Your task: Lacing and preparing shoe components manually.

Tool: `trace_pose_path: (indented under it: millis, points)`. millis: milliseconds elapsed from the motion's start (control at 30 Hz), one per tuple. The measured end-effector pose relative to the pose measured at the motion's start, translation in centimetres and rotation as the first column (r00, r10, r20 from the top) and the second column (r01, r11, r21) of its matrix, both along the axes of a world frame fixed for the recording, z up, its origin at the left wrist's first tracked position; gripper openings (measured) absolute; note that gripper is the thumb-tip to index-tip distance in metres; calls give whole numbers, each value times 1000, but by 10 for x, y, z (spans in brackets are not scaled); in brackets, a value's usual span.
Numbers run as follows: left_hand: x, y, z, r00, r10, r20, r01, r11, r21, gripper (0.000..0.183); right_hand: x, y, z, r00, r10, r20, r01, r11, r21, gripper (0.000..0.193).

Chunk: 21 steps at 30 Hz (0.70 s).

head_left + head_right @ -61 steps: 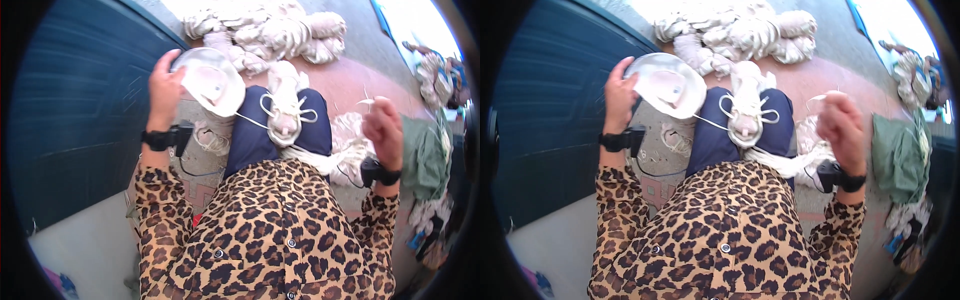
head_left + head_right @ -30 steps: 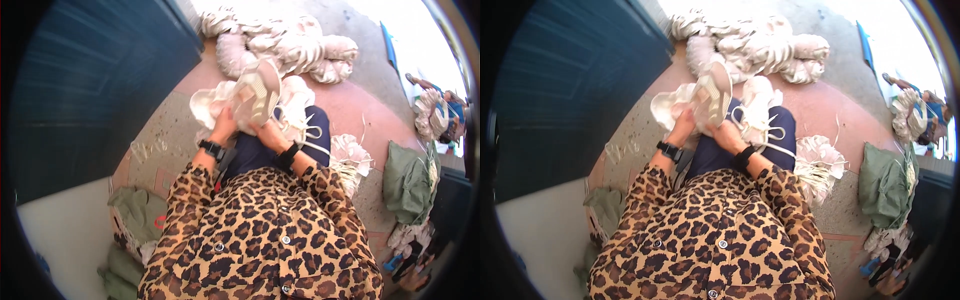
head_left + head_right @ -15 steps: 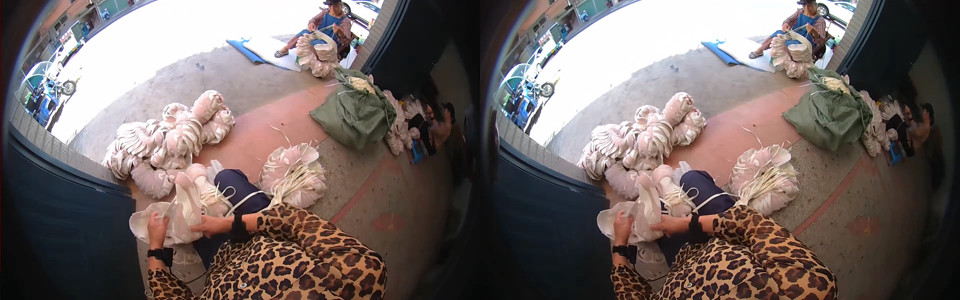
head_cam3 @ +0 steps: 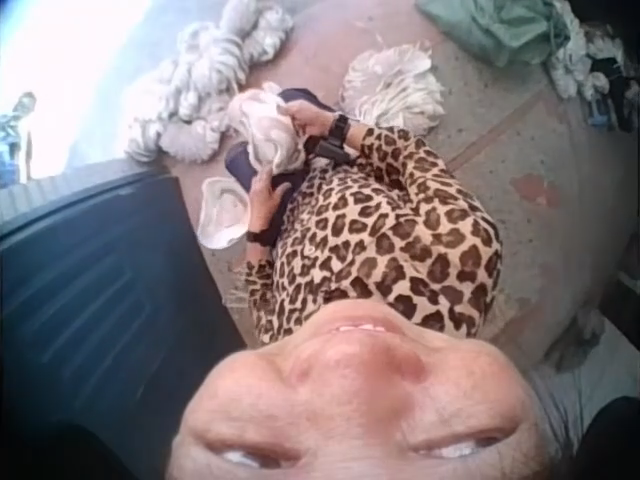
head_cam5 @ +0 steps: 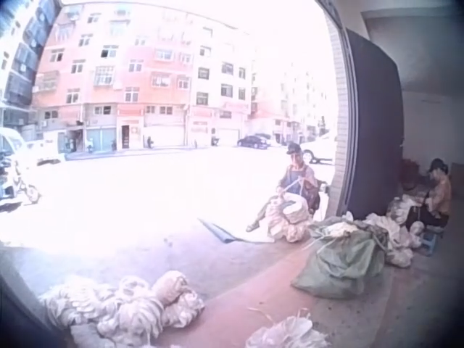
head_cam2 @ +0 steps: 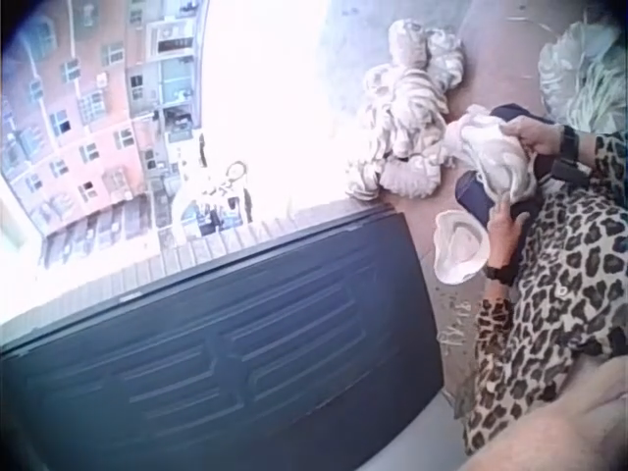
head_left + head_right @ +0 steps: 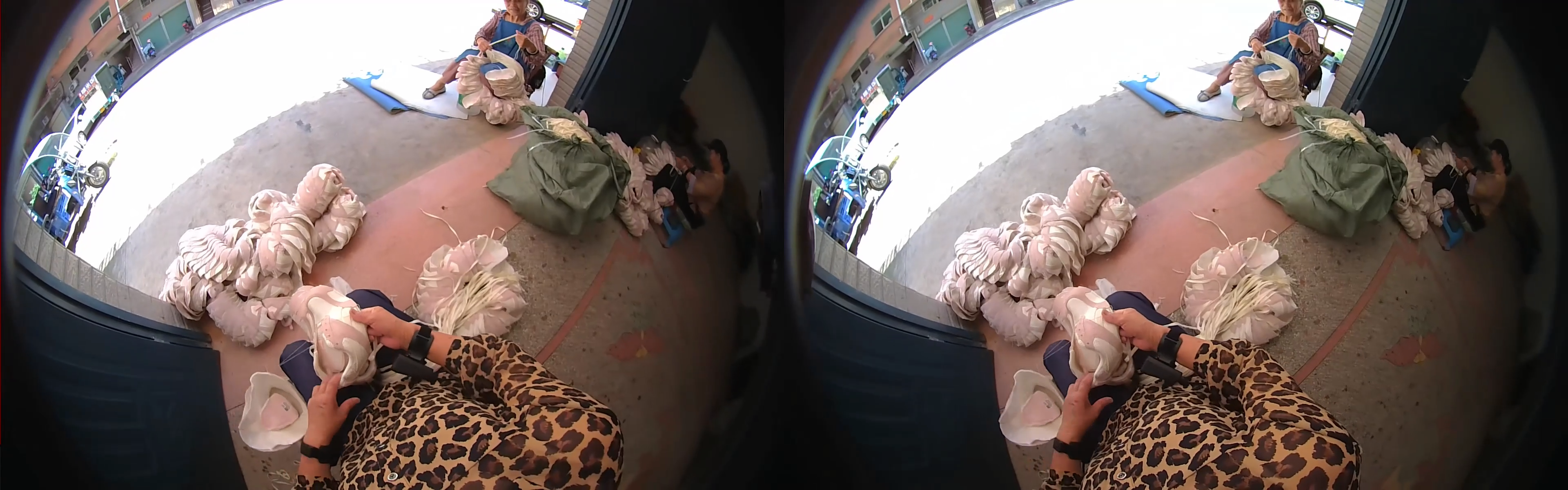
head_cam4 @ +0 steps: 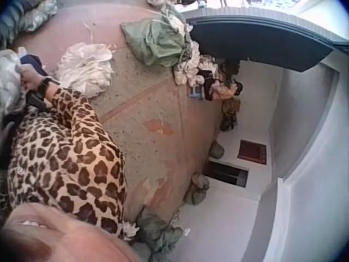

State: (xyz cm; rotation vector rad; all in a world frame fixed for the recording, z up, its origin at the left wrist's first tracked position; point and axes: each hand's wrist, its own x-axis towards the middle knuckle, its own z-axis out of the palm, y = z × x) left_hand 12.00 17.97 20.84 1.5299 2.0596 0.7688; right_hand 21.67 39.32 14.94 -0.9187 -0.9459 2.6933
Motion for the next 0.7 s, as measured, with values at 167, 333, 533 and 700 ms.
trace_pose_path:
  millis: [167, 333, 533, 700]
  points:
    - [9, 17, 4, 982, 1, -190, -10, 999, -43, 31, 6, 2, 7, 990, 31, 135, -58, 978, 200, 31]
    - [21, -7, -11, 946, -195, -258, 171, 979, -114, 21, 41, 34, 5, 937, -296, 183, 174, 853, 492, 15]
    - [41, 13, -34, 902, -211, -377, 56, 923, -382, 15, 65, 8, 19, 926, -160, 341, -94, 779, 619, 23]
    - [34, 17, -29, 886, -174, -430, 14, 936, -351, 14, 43, -45, 19, 922, -70, 381, -382, -4, 924, 28]
